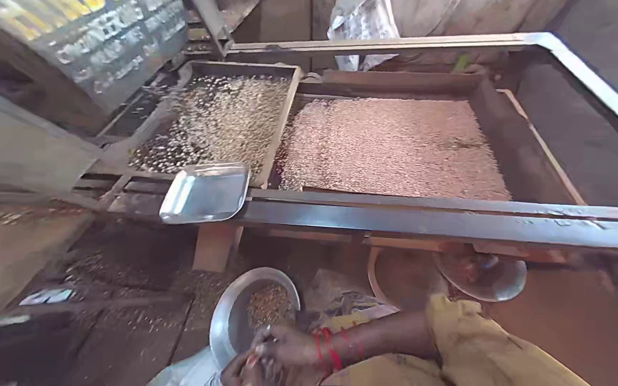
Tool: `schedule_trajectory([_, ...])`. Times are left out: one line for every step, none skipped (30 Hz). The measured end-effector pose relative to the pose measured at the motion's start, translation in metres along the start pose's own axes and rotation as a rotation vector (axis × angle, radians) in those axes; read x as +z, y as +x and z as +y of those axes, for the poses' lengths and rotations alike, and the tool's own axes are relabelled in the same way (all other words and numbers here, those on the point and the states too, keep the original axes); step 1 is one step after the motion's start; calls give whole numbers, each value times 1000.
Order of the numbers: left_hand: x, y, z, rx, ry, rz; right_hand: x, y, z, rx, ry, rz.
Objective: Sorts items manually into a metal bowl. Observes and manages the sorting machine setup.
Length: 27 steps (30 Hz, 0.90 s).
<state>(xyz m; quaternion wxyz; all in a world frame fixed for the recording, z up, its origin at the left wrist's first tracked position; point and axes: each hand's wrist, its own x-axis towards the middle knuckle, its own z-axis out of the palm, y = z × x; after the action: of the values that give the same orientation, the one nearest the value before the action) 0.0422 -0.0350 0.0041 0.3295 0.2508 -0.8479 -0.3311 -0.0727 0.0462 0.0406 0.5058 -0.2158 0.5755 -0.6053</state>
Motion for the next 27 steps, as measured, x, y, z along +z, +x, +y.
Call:
schedule_trajectory([1, 1, 7, -61, -64, -37, -4, -3, 1, -6, 31, 36])
schedule_trajectory([0, 3, 16, -140, -169, -82, -8, -8, 0, -7, 57, 69])
schedule_trajectory([2, 7, 20, -230, -313, -88, -11, -10, -2, -26, 55, 100])
schedule_trajectory([3, 11, 20, -323, -490, -82, -13, -10, -5, -43, 36, 113])
schedule_trajectory([0, 15, 20, -405, -664, -87, -13, -8, -8, -69, 4, 125])
schedule_trajectory([-3, 21, 19, -465, -817, -101, -12, -4, -11, -92, -30, 131])
schedule_trajectory([-3, 30, 19, -483, -934, -99, -12, 3, -14, -118, -49, 140])
schedule_trajectory([-2, 38, 17, -481, -1019, -124, -12, 10, -16, -136, -41, 149])
schedule_trajectory([-3, 47, 14, -472, -1078, -141, -11, 16, -20, -147, -6, 158])
schedule_trajectory([-2, 55, 10, -470, -1121, -138, -9, 21, -24, -154, 21, 167])
schedule_trajectory([-3, 62, 6, -465, -1133, -123, -6, 27, -29, -166, 17, 169])
schedule_trajectory([-5, 67, 2, -460, -1119, -97, -3, 33, -32, -185, -27, 154])
schedule_trajectory([-8, 72, -2, -452, -1088, -64, 1, 41, -35, -214, -105, 124])
schedule_trajectory([-10, 77, -6, -435, -1040, -32, 3, 50, -37, -241, -213, 77])
schedule_trajectory([-13, 81, -11, -405, -963, -5, 6, 60, -40, -263, -333, 31])
schedule_trajectory([-15, 84, -16, -366, -876, 16, 8, 70, -43, -277, -443, -8])
schedule_trajectory([-17, 87, -21, -345, -817, 34, 10, 79, -47, -291, -530, -32])
schedule_trajectory([-19, 91, -26, -339, -783, 55, 12, 88, -50, -304, -588, -57])
schedule_trajectory([-21, 94, -30, -344, -769, 72, 13, 96, -53, -301, -620, -90])
schedule_trajectory([-24, 95, -36, -353, -771, 87, 16, 103, -53, -294, -621, -117])
schedule_trajectory([-25, 98, -41, -349, -779, 102, 18, 111, -54, -286, -612, -132])
schedule_trajectory([-26, 100, -45, -341, -781, 115, 20, 115, -55, -270, -598, -143])
schedule_trajectory([-26, 103, -50, -319, -760, 124, 22, 119, -56, -257, -584, -148])
schedule_trajectory([-27, 106, -53, -282, -697, 127, 24, 122, -56, -245, -569, -149])
schedule_trajectory([-29, 108, -58, -225, -594, 123, 26, 125, -56, -229, -556, -149])
schedule_trajectory([-30, 111, -62, -163, -478, 111, 28, 129, -57, -210, -543, -146])
schedule_trajectory([-32, 113, -66, -101, -375, 101, 29, 132, -56, -195, -536, -142])
